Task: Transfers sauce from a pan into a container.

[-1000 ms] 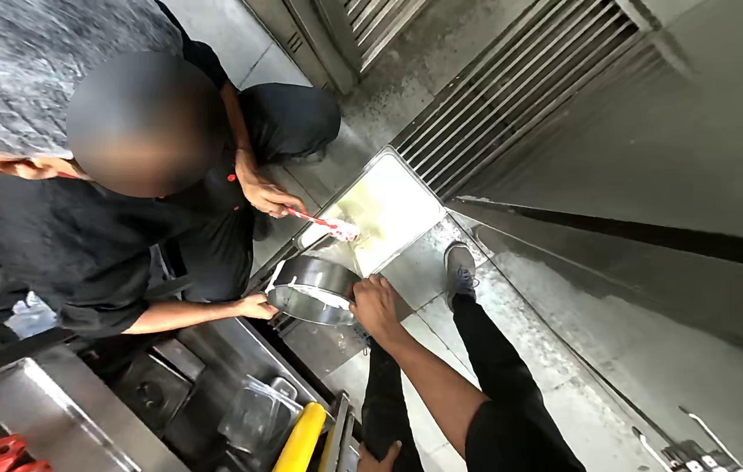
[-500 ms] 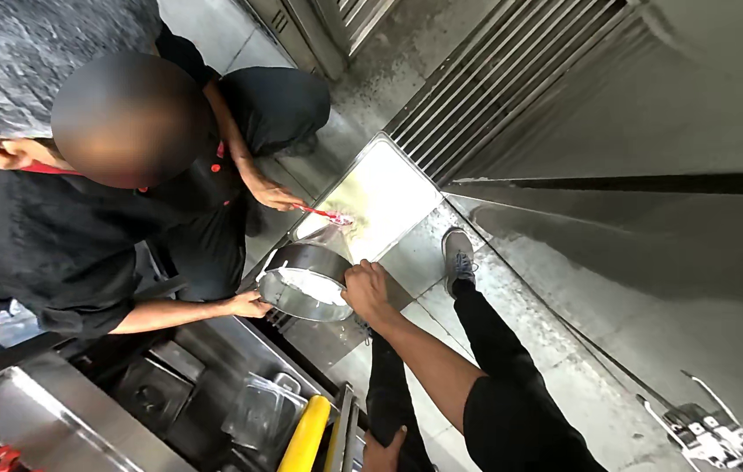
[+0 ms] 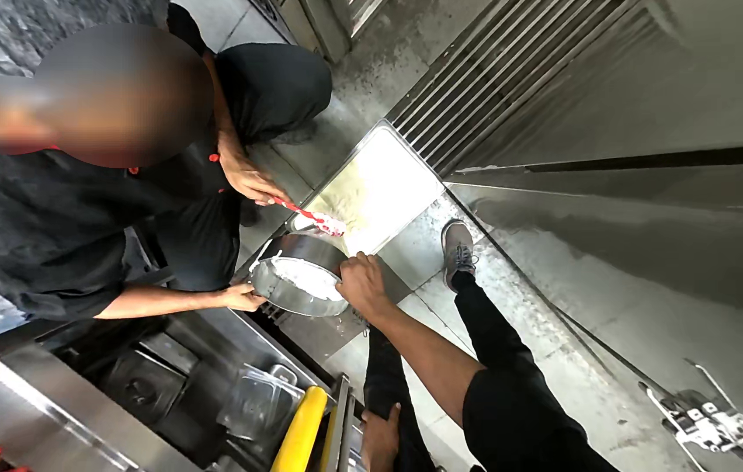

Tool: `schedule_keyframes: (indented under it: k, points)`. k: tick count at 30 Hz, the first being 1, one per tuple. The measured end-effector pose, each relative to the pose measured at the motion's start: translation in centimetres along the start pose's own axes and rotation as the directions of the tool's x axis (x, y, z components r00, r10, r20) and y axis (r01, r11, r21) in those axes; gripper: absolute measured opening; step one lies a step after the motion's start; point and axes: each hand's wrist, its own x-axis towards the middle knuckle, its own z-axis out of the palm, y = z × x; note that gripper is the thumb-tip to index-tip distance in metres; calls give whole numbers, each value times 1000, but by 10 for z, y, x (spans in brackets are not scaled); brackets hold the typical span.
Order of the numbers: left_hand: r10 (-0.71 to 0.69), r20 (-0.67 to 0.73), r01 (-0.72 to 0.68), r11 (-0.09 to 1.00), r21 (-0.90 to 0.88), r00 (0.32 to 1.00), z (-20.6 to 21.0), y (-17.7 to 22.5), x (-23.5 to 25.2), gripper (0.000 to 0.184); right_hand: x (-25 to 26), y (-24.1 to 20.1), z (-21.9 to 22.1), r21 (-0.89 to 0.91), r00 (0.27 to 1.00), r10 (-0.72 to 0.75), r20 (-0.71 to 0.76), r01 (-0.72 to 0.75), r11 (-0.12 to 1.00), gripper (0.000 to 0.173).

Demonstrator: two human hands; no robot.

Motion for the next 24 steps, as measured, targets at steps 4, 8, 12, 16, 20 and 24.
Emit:
schedule_keyframes:
  k: [4,8,12,16,20,24]
  points:
    - [-4,-24,5,999,38,1000,4,3,11,95,3,-1,5,-33,1000,-5,-20,4,999,26]
    - [0,-16,1,998,63,1000,2,4,11,94,8,-4,3,-42,1000,-7,-7,6,999,26]
    - [7,-24,-6,998,69,1000,6,1,18,93,13,-4,3,-69,1000,-21,-16,19,997,25]
    - [23,-36,-21,999,49,999,9,-2,22,92,12,-4,4,-46,998,-37,-48,35,998,25]
    - [24,-32,-22,999,41,999,7,-2,21,92,10,-5,5,-45,996,-50,-73,46,998,26]
    - [26,-31,-24,999,38,999,8,-2,19,93,9,-9,5,-77,995,-62,-81,56,995,26]
